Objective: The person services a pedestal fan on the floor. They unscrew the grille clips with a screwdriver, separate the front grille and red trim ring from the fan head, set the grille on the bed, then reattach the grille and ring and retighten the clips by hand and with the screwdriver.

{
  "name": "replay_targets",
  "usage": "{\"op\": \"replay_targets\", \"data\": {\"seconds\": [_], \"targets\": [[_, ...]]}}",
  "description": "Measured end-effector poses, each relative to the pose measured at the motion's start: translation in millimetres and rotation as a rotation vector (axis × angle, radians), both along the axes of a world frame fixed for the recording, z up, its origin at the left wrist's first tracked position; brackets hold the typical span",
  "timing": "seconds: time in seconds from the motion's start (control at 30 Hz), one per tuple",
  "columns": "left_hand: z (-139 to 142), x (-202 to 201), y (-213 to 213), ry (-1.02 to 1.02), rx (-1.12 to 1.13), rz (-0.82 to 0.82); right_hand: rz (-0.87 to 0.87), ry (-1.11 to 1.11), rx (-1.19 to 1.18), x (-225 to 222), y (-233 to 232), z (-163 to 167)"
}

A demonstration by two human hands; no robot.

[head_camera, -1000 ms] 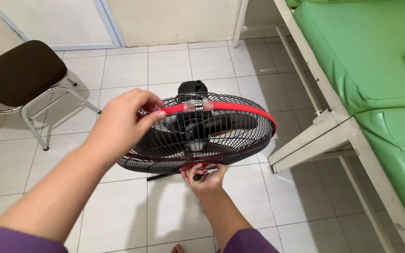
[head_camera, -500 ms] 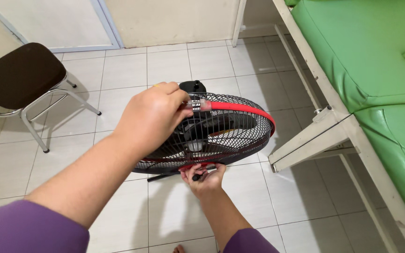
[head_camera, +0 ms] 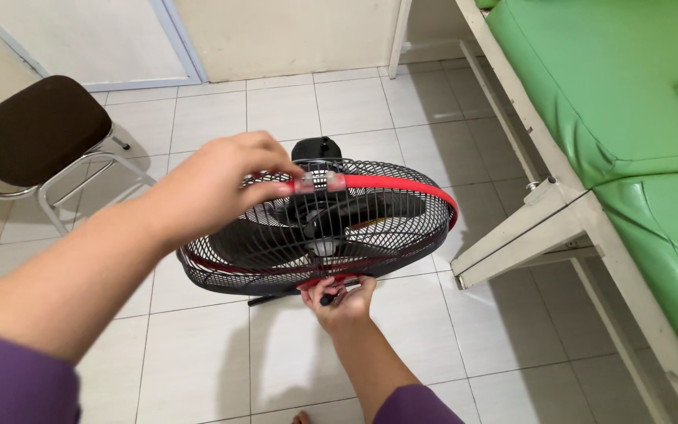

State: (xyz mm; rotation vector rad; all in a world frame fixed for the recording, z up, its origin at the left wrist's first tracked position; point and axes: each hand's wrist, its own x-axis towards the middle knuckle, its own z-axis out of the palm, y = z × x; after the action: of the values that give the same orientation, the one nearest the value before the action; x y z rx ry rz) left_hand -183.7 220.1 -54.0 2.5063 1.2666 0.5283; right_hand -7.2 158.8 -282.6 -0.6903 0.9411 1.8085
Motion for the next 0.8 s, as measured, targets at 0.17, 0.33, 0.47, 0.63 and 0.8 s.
{"op": "replay_targets", "data": {"seconds": [0.17, 0.33, 0.47, 0.63, 0.8], "targets": [[-30, -53, -24, -0.132, -0.194, 0.350, -0.016, 0.008, -0.036, 6, 6, -12], [-76, -83, -42, -0.280, -0.311, 0.506, 0.018, 0.007, -0.004, 10, 8, -18], [-96, -93, -45, -0.367, -0.343, 0.489, 0.024, 0.006, -0.008, 8, 8, -19], [-99, -102, -40, -0.460, -0.494, 0.428, 0.054, -0.059, -0.013, 11, 5, -15], [-96, -99, -35, -0.404, -0.537, 0.439, 0.019, -0.045, -0.026, 18, 2, -12]]}}
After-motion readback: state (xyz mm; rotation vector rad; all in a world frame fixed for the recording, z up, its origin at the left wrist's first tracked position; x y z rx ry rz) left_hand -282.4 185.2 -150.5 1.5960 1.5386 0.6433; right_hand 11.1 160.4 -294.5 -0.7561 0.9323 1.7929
